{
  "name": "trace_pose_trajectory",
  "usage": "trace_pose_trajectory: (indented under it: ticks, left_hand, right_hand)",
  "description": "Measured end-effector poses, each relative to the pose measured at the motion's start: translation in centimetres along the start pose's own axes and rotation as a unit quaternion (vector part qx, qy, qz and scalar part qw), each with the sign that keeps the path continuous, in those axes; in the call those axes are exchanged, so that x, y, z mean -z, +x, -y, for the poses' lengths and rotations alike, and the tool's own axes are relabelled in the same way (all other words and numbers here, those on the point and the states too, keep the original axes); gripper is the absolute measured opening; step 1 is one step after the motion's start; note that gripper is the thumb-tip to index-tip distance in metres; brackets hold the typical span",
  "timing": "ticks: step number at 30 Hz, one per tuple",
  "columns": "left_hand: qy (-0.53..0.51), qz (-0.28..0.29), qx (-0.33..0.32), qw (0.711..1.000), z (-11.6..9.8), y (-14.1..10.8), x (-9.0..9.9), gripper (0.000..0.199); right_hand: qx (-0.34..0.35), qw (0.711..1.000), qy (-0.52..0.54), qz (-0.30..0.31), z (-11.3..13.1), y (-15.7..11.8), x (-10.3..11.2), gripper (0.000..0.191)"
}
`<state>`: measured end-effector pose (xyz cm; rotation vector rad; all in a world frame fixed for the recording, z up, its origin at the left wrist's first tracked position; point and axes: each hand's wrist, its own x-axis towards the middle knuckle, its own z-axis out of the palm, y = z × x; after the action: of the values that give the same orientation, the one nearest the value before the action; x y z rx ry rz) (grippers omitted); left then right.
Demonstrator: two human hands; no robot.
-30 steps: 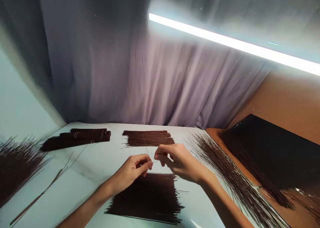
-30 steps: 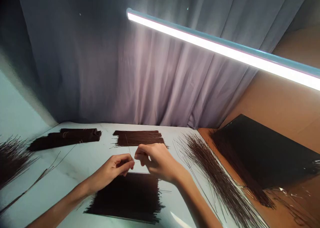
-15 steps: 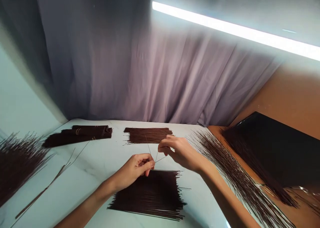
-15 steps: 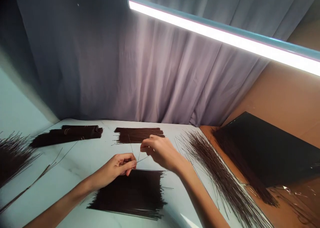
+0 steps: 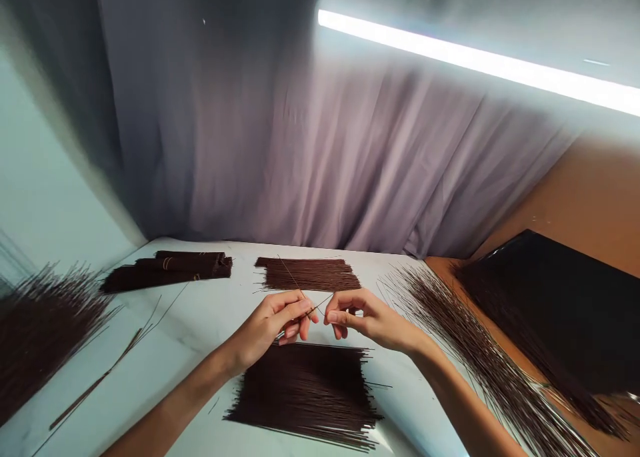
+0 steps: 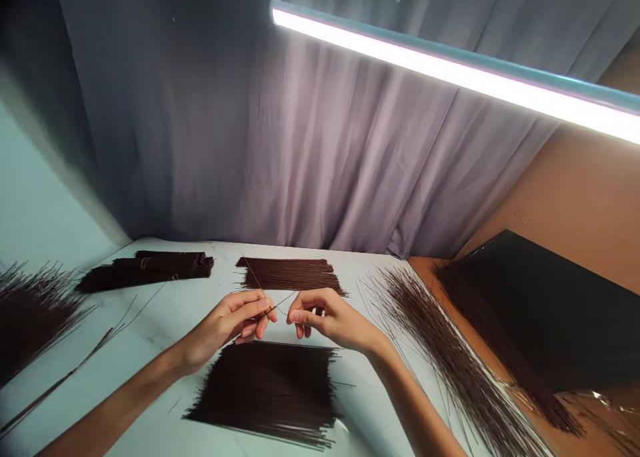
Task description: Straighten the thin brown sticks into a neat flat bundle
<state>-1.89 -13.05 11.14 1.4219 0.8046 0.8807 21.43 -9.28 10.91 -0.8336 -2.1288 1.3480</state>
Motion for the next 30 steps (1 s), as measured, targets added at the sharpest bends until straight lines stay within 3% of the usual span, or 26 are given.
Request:
trace_pose_trajectory:
  ticks: [4,9,14,19,24,30]
  left_hand:
    - [0.018,-0.005,-0.006,1.0,-0.1,-0.2,-0.3,0.043]
    - [0.083,-0.069,-0.016,0.994,0.6,-0.4,-0.7,0.028]
    - [0.095,-0.117,-0.014,0.988,1.4,0.1,0.1,0.029]
    - [0.088,-0.05,0.023,0.995,2.6,0.8,0.8,0.032]
    - [0.088,-0.026,0.04,0.995,3.9,1.1,0.8,0.03]
    - [0.097,0.003,0.077,0.992,4.5,1.0,0.7,0.03]
  right_hand:
    - [-0.006,0.999,-0.01,0.035,1.0,-0.4,0.0,0.046]
    - [-0.017,0.999,-0.013,0.039,1.1,-0.2,-0.7,0.047]
    - [-0.044,0.996,-0.081,0.022,1.8,-0.9,1.2,0.045]
    - [-0.019,0.979,-0.2,-0.04,1.2,-1.6,3.3,0.034]
    - [0.005,0.94,-0.331,-0.078,0.5,-1.6,3.0,0.018]
    - [0.041,0.915,-0.396,-0.063,0.9,-2.5,3.9,0.01]
